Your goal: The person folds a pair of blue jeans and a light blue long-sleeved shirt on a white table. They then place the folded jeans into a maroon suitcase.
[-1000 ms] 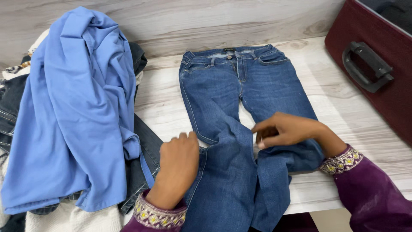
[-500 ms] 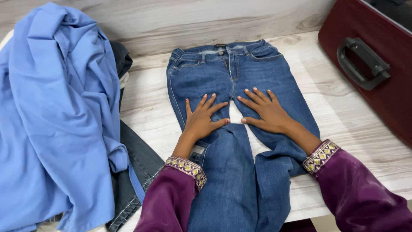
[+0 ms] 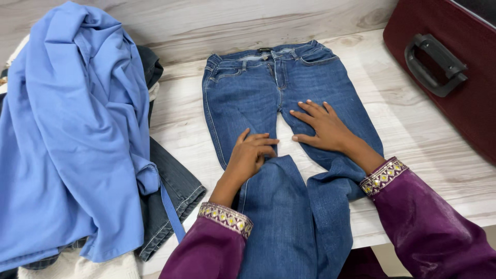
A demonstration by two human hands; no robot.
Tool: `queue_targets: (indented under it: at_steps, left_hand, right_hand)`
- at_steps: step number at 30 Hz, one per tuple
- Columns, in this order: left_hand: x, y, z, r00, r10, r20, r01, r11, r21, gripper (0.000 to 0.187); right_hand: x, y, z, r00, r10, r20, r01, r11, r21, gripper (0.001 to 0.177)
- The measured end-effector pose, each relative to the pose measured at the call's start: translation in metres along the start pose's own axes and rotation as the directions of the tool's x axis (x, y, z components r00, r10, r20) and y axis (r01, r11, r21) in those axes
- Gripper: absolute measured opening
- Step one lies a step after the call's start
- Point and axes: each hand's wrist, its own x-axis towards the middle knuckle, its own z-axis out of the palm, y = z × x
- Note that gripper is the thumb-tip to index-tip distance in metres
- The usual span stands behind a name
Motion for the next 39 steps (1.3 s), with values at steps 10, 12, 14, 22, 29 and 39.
queue_targets:
  at_steps: [10, 12, 14, 22, 29, 39]
  left_hand:
    - [-0.077, 0.047, -0.038, 0.990, 0.017, 0.139, 0.011, 0.979, -0.202, 0.015]
    - [-0.090, 0.056, -0.053, 0.977, -0.013, 0.212, 0.068, 0.965, -0.255, 0.017]
    - [-0.093, 0.063, -0.070, 0.953, 0.019, 0.302, 0.052, 0.973, -0.224, 0.019]
    - [0.003, 0.067, -0.093, 0.931, -0.234, 0.281, 0.206, 0.970, 0.127, 0.028]
    - [0.040, 0.000, 0.000, 0.932, -0.347, 0.106, 0.296, 0.896, 0.332, 0.086]
    - [0.057, -0.040, 0.006, 0.951, -0.300, 0.076, 0.271, 0.926, 0.262, 0.083]
  right_hand:
    - [-0.052, -0.064, -0.001, 0.998, -0.025, 0.059, 0.033, 0.990, -0.135, 0.091]
    - [-0.061, -0.072, -0.007, 0.997, -0.052, 0.064, 0.061, 0.987, -0.150, 0.090]
    - [-0.067, -0.082, -0.016, 0.988, -0.019, 0.156, 0.047, 0.983, -0.179, 0.096]
    - [-0.009, -0.030, -0.041, 0.915, 0.110, 0.387, -0.237, 0.924, 0.299, 0.075]
    - [0.015, -0.010, 0.008, 0.999, -0.019, 0.038, 0.020, 0.999, -0.045, 0.079]
    - [0.043, 0.016, 0.017, 0.993, 0.089, -0.076, -0.082, 0.993, 0.087, 0.061]
